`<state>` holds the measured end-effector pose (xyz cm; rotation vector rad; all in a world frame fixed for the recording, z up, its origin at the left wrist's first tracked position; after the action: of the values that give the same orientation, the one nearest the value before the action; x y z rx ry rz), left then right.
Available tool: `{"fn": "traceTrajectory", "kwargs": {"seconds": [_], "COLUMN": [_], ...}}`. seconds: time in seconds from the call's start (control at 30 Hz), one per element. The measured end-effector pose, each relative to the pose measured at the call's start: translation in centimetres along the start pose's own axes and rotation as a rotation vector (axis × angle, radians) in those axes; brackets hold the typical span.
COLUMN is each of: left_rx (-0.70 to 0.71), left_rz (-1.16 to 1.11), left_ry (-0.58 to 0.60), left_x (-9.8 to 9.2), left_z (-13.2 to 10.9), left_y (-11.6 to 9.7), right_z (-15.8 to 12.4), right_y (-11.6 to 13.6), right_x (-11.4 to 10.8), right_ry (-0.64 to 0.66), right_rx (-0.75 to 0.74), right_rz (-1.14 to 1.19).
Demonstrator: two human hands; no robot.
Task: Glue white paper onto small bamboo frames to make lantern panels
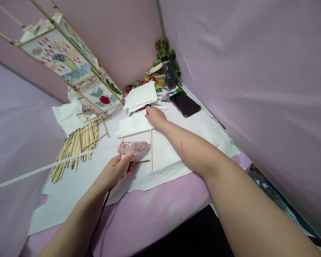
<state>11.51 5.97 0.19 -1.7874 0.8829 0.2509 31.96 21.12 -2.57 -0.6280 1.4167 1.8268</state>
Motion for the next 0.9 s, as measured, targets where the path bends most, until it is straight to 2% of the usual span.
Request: {"fn": "traceTrajectory", "kwargs": {"seconds": [0.6, 0.9], "left_rx": [-0.033, -0.023], "left_rz": [-0.041, 0.058], "left_ry": [0.024, 0.04], "left_x": [0.5, 0.4], "left_z": [-0.4, -1.9], "left_y": [1.1, -0.1], "right_z": [-0.3, 0.0], "right_y": [0.3, -0.2], "right_x": [-0.4, 0.0], "right_ry": [0.008, 0.0], "right_rx": [0.003, -0.022], "right_rz": [0.005, 0.014]}}
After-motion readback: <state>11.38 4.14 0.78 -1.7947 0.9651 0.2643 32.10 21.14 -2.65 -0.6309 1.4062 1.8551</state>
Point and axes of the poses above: each hand's wrist, its own z-axis towards the middle knuckle, its own x-axis out of the palm, y = z × x, the point moved 6 cm from there along z, towards the middle knuckle, and after that the axes turned 1 degree about -x, right-handed, at the moved point
